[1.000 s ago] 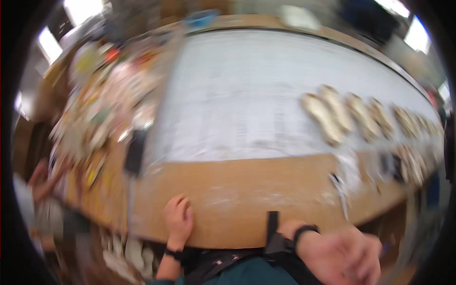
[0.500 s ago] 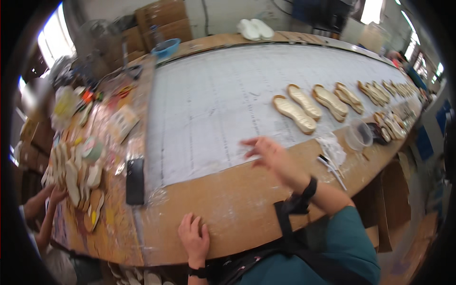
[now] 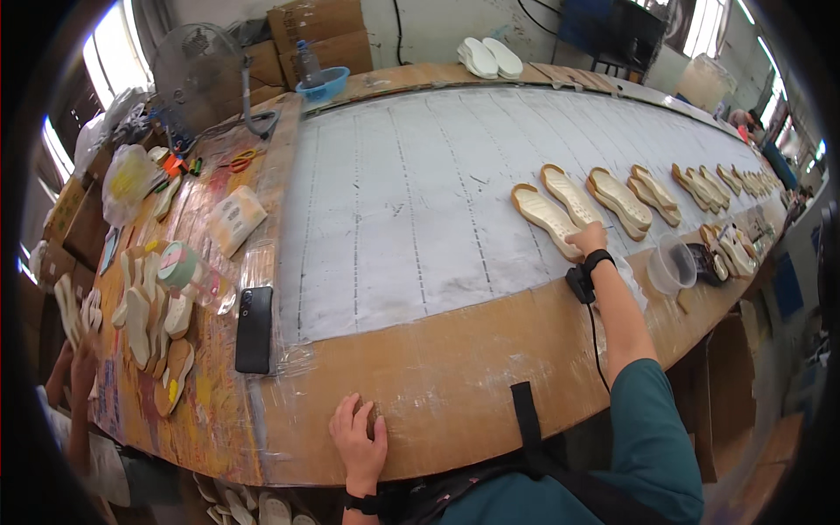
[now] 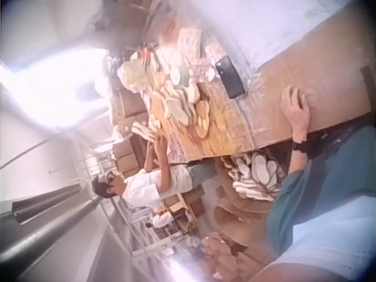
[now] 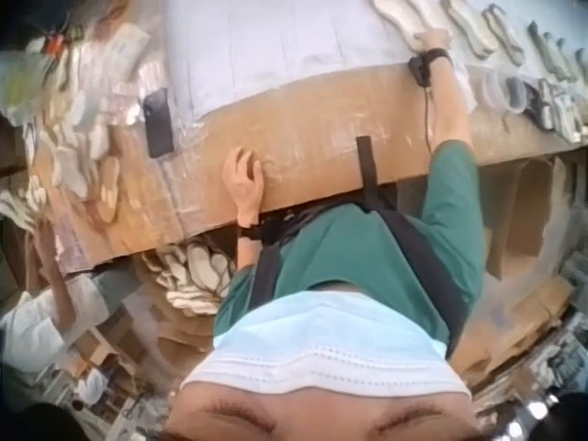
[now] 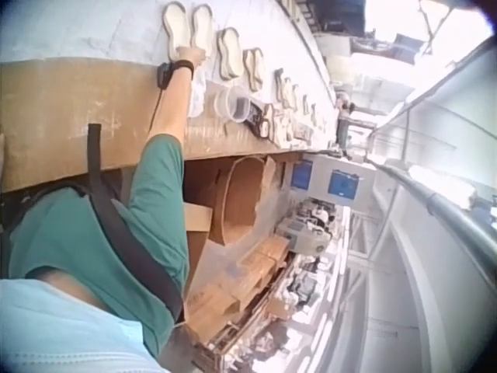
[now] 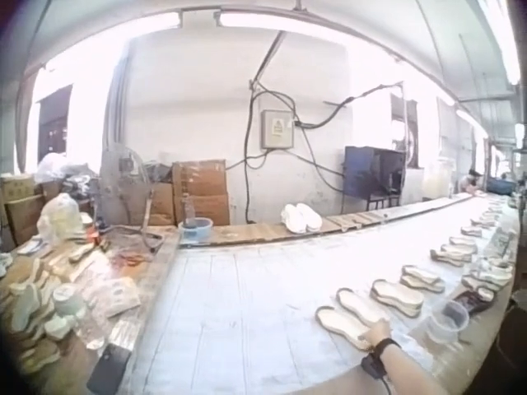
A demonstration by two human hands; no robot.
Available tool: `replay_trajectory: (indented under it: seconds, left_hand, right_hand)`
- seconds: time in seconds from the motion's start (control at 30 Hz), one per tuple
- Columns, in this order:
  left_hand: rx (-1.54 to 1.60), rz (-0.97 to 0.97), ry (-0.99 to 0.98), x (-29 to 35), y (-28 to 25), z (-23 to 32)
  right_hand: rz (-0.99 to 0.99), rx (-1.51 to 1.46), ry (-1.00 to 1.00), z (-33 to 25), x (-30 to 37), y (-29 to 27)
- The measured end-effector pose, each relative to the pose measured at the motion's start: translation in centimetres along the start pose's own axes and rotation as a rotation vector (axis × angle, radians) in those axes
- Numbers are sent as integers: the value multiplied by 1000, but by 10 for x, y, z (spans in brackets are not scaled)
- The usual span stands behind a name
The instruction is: Applying glue to shoe soles and assembling shoe parts in a factory environment.
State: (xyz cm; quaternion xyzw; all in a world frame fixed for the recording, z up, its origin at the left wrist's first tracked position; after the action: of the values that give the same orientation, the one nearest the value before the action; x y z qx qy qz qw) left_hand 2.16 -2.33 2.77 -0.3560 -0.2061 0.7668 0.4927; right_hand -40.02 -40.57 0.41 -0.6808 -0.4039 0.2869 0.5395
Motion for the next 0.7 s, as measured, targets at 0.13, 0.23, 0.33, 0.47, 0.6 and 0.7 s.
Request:
replay_trajectory:
  seconds: [0.13, 0.23, 0.33, 0.47, 0.6, 0.7]
  left_hand:
    - [-6, -2, -21, -2, 2, 3]
    - [-31, -2, -19, -4, 4, 3]
    - [-42, -7, -39, -4, 4, 4]
    - [-56, -15, -41, -6, 4, 5]
    - [-83, -11, -50, -5, 2, 7]
    - [-84, -23, -43, -9, 10, 12]
  right_hand:
    - [-19, -35, -224, 11, -8, 1]
    - [-119, -17, -250, 11, -2, 4]
    - [-352, -467, -258, 17, -7, 11]
    - [-329, -933, -163, 8, -19, -3]
    - [-27, -943, -128, 22, -76, 5]
    - [12, -859, -5, 49, -115, 30]
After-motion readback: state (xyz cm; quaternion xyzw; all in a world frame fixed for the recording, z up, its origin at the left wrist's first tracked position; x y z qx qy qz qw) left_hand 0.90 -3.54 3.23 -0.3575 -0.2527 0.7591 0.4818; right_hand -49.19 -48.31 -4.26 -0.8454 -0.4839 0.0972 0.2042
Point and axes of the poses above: each hand's wrist, its own x-axis away from the middle knuckle, its own y-axis out of the palm, z = x × y, the point moved 5 cm from there along -x, towards the middle knuckle, and after that the axes turned 11 degrees about x, right-handed, at the moved point
